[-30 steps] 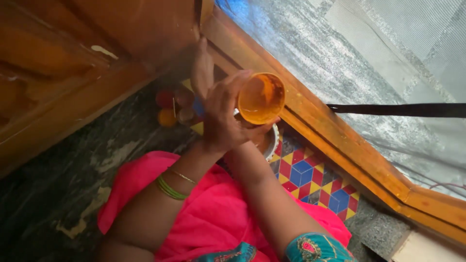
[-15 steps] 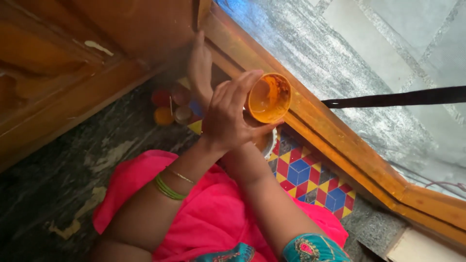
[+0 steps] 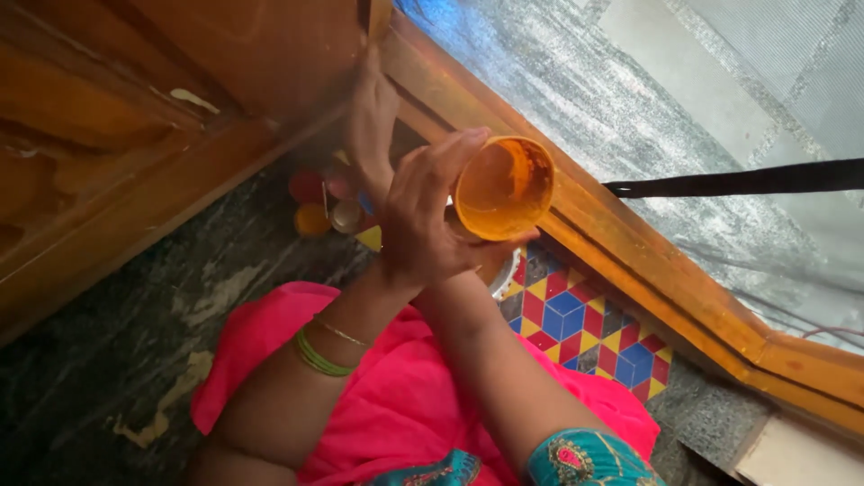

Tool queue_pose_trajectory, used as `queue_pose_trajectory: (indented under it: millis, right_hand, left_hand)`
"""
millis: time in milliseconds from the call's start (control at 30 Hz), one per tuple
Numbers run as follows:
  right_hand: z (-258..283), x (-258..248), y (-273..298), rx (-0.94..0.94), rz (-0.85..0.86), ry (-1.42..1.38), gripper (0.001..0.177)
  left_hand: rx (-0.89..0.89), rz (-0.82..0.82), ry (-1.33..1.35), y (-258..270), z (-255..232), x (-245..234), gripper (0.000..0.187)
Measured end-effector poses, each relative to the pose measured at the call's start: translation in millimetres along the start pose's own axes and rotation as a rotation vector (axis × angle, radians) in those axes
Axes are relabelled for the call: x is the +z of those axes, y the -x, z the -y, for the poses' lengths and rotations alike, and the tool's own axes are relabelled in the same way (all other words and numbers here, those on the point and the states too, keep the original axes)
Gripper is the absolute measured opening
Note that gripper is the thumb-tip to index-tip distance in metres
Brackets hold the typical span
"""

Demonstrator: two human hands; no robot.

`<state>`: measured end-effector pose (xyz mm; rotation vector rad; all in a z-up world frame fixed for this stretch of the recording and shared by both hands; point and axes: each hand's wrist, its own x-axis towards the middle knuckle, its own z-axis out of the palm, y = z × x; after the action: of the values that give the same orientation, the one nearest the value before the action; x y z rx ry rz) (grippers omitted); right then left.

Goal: The person sits on the floor and uses a small yellow cup to apply yellow paint in dots along a wooden frame. They then use a small metal cup to apply red paint dots in a similar pattern.

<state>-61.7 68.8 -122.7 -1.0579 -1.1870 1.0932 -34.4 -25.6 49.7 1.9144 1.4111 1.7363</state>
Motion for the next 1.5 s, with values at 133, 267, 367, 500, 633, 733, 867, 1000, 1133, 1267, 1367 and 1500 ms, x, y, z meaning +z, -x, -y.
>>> queue_pose_trajectory:
  millis: [133,267,367,500,633,733,867,1000,1133,1267,1367,1500]
  right_hand:
    - [17,19,-36,-0.125,0.051,-0.078,0.051]
    - [-23,25,-25,-0.042,0.006,-0.097,0.055]
    - [-45,24,-14,0.095,-0.077,0.004,0.056]
    - [-40,17,-45,-0.167,-0.091,0.117,0.055]
    - [-47,27,-51,-0.147,-0.114,0.042,0.049]
    - [-59,33,-41,-0.049,-0.138,-0.016,0.053]
    - [-63,25,-14,0.058,-0.091,0.194,0.052]
    - [-37,-35,7,0.159,-0.066,0.146,0.054]
    - [39,-121,5,0.259,-0.183,-0.230,0.056]
    - [140,-185,23,-0.267,-0.053,0.011,0.058]
    - [183,-194,22,-0.676,0.402,0.720,0.052]
    - [186,-193,20,-0.761,0.723,0.993,0.046]
  left_hand:
    - [0.066,-0.030,0.074,-1,-13,-12,0.094]
    - [0.072,0.038,0.076,0,-14,-15,0.091]
    - [0.028,0.056,0.076,-1,-9,-11,0.092]
    - [0.014,0.082,0.080,0,-13,-12,0.092]
    - [-0.026,0.142,0.121,7,-29,-21,0.090]
    - [-0.044,0.188,0.135,9,-25,-19,0.092]
    - [-0.077,0.184,0.077,12,-11,-9,0.095]
    - [-0.157,0.106,0.035,13,2,-4,0.094]
    - [-0.243,0.029,0.050,17,13,-11,0.093]
    - [-0.292,0.108,0.044,23,21,4,0.088]
    - [-0.204,0.159,0.006,30,21,21,0.092]
    - [-0.235,0.177,-0.060,43,29,36,0.076]
